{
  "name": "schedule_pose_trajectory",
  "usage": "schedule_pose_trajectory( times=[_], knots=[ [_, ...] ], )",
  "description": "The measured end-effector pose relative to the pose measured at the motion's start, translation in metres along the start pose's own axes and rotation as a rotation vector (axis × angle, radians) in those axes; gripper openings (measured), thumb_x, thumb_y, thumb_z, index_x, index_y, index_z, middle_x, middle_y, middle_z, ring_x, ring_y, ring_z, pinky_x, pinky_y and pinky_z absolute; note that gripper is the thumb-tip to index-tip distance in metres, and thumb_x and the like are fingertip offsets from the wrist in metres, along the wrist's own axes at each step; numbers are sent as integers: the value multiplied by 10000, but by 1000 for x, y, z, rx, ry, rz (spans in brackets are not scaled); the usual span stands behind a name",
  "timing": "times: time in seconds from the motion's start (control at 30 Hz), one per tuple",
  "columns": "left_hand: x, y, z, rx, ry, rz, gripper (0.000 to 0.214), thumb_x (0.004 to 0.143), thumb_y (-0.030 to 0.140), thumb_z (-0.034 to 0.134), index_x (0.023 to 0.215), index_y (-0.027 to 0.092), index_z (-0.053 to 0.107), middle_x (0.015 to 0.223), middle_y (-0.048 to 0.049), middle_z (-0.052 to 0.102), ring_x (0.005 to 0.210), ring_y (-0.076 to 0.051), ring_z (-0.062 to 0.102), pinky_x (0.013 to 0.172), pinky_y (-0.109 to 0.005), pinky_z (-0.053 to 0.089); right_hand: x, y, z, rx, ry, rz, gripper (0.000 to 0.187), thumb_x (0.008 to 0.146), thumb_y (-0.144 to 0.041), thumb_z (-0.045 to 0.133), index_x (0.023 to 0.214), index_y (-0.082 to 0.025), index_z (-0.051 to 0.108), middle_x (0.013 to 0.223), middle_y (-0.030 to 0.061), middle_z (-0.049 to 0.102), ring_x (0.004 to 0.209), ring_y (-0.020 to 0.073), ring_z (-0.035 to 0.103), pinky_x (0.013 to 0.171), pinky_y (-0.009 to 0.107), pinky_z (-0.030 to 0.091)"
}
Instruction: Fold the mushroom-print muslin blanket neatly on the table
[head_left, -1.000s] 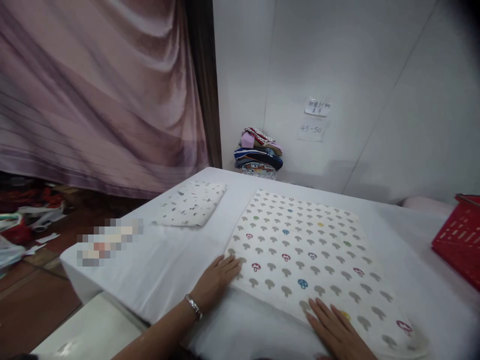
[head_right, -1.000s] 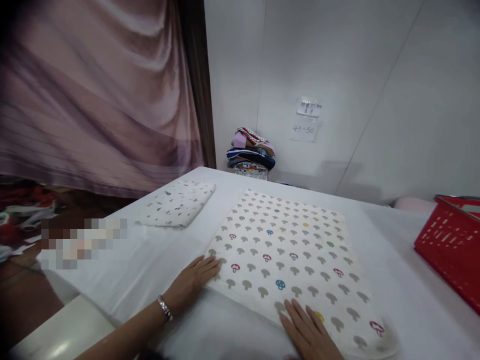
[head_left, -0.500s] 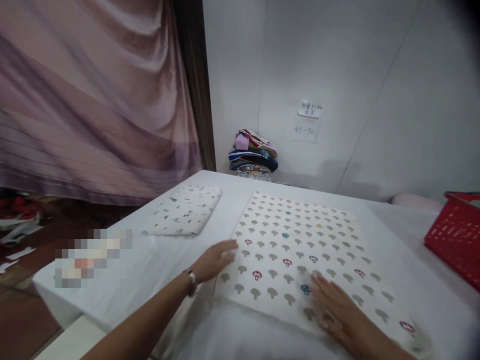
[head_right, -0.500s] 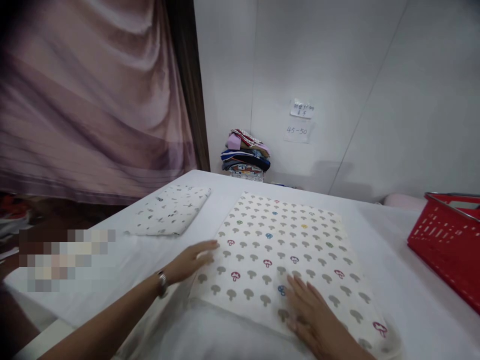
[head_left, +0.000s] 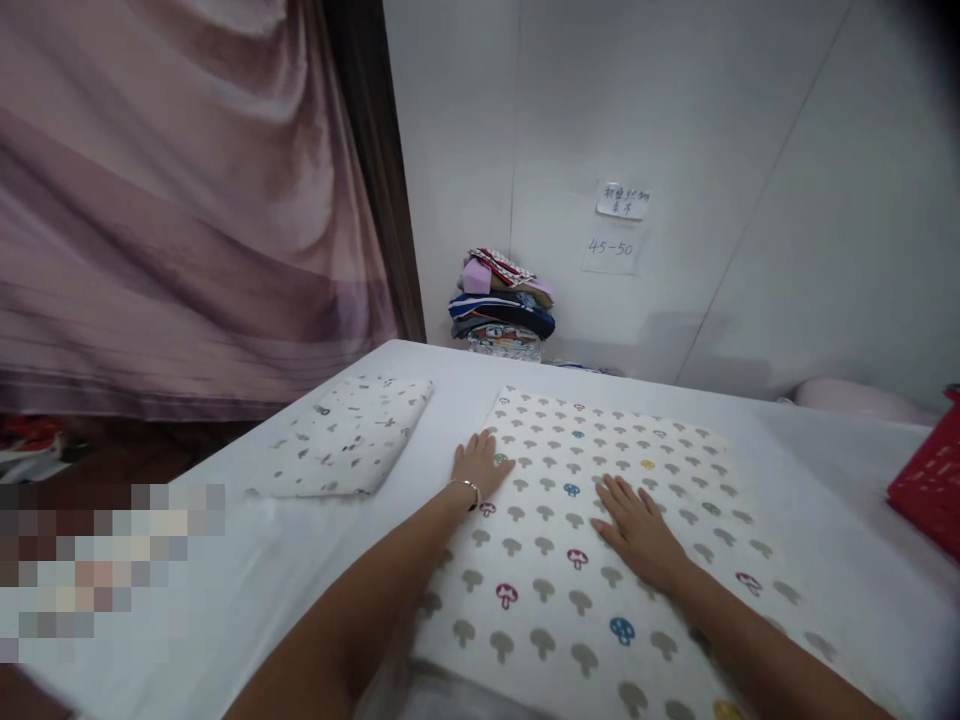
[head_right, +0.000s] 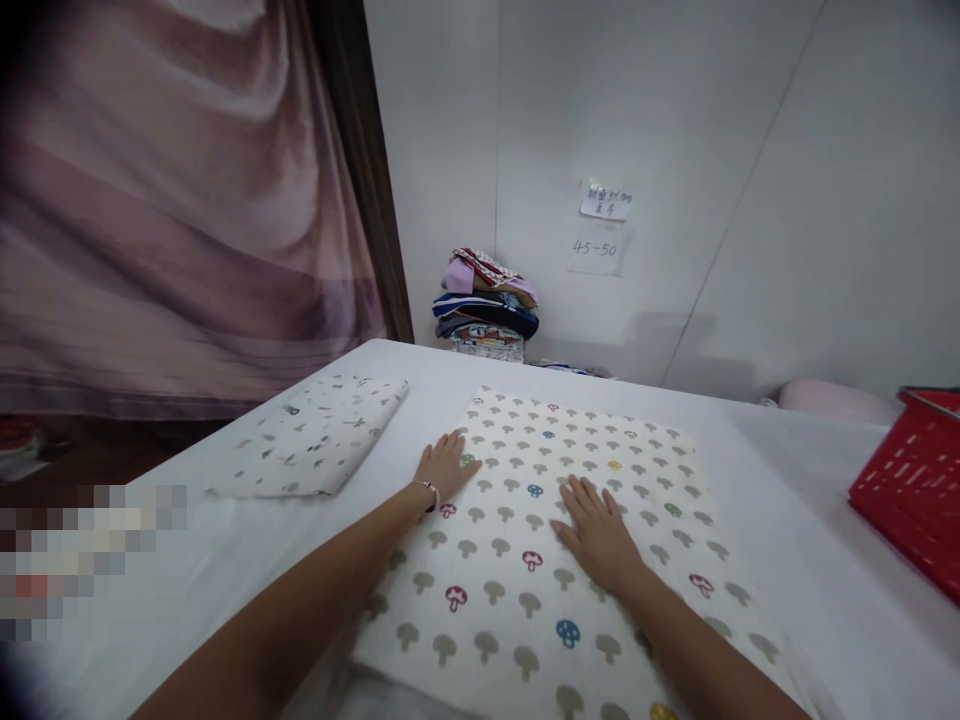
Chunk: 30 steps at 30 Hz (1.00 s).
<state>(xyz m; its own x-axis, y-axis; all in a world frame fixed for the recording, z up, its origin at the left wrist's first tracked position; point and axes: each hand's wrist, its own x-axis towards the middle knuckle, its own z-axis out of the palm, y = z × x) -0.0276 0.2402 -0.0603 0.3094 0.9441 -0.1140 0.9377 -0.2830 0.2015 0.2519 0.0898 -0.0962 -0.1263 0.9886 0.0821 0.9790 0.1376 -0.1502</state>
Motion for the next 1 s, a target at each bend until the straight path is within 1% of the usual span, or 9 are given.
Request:
schedule_pose_trajectory(
  times=[0.07,0.17,0.3,0.47,0.6,0.73,0.8,0.9,1.0],
  knots=[
    [12,5,-8,-7,19,-11,712,848,636,195,1404,205,303,1533,-66,152,1399,-276,118,1103,-515,155,-2,0,2,2,5,-7,640,924,-587,235,1451,-225,257,1508,59,206,1393,256,150,1116,524,170],
    [43,19,-21,34,101,78,732,851,638,166,1420,192,278,1539,-52,122,1410,-261,50,1125,-500,86,-3,-1,2,5,9,-18,631,928,-576,248,1456,-232,234,1514,47,181,1395,254,147,1116,525,173],
    [83,28,-20,41,-21,49,761,850,623,158,1454,160,187,1543,-53,62,1412,-257,30,1130,-503,65,-3,0,2,18,10,-36,623,930,-565,263,1461,-243,217,1516,35,170,1396,253,143,1119,523,167],
    [98,18,-9,18,-32,25,742,850,624,217,1444,180,219,1542,-76,67,1406,-282,70,1117,-511,117,-4,-4,-3,93,-18,-7,624,926,-572,271,1455,-242,246,1515,47,175,1397,271,129,1119,538,138],
    [109,21,-17,35,1,45,626,901,538,238,1384,150,332,1517,-130,184,1375,-312,173,1057,-543,199,5,1,-25,238,-164,31,624,927,-585,220,1460,-259,228,1522,35,141,1400,252,120,1128,494,132],
    [139,34,-23,81,71,92,670,876,573,238,1423,189,286,1540,-72,105,1406,-278,70,1102,-526,138,39,39,-56,202,-101,129,659,911,-611,211,1467,-257,212,1536,10,79,1411,224,24,1144,426,59],
    [152,38,-22,109,68,98,679,863,583,237,1429,210,283,1538,-50,121,1409,-258,72,1113,-508,142,61,70,-64,106,-73,278,655,925,-570,215,1462,-195,232,1536,55,104,1412,233,23,1135,443,50],
    [165,37,-16,109,19,18,703,851,588,214,1438,205,265,1536,-54,124,1407,-269,83,1095,-544,174,84,115,-63,11,-95,483,628,931,-520,252,1450,-167,250,1532,86,131,1408,245,62,1119,467,79],
    [169,33,-11,100,22,-18,732,842,598,194,1445,185,244,1538,-55,109,1407,-274,67,1088,-561,185,91,139,-52,13,-106,530,637,921,-542,254,1447,-183,250,1537,64,112,1406,236,78,1114,478,87]
  ],
)
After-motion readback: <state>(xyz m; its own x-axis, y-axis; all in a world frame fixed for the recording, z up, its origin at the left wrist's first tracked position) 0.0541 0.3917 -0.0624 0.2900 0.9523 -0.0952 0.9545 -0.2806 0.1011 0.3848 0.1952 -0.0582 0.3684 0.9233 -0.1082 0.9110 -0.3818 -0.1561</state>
